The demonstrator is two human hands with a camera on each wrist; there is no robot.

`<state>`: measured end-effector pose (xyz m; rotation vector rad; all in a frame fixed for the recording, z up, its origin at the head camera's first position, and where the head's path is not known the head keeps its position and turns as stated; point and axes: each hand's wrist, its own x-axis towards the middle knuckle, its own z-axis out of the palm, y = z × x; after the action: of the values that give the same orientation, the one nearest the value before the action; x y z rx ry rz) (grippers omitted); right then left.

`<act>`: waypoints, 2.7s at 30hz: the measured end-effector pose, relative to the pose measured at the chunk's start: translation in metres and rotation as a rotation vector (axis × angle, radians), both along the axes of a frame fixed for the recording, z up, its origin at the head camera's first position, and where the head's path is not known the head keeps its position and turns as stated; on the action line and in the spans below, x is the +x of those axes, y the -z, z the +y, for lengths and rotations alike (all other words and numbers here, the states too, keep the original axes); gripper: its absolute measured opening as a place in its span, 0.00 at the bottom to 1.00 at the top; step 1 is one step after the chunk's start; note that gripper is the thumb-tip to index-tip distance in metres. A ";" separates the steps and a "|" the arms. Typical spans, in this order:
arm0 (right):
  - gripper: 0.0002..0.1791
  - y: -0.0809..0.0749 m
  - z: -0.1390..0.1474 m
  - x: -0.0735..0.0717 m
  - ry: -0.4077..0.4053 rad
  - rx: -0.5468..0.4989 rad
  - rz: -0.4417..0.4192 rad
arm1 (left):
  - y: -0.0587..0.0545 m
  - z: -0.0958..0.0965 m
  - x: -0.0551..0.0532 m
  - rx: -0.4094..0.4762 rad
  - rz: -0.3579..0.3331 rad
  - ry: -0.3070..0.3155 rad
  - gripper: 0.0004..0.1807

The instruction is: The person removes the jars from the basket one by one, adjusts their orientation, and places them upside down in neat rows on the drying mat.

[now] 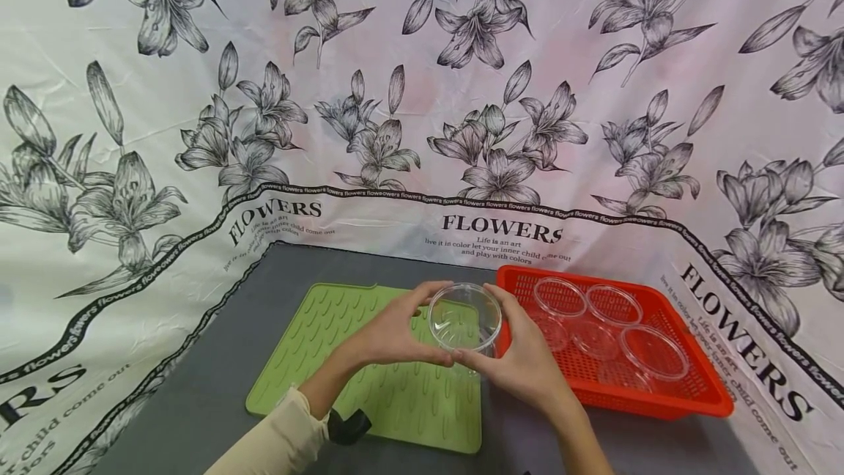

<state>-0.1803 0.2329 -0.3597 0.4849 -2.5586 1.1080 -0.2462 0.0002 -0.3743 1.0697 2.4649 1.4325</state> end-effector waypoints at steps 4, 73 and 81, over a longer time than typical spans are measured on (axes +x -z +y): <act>0.53 0.000 0.000 0.000 0.002 0.005 -0.002 | 0.001 0.003 0.001 0.004 -0.005 0.011 0.59; 0.62 0.037 -0.010 -0.012 -0.124 0.153 0.132 | 0.006 -0.032 -0.004 0.030 0.095 0.046 0.60; 0.62 0.036 -0.012 -0.009 -0.119 0.211 0.154 | -0.002 -0.030 0.002 -0.099 0.166 0.046 0.51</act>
<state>-0.1894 0.2209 -0.3955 0.7524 -2.5488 0.8051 -0.2445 -0.0295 -0.3719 1.2629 2.5722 1.2416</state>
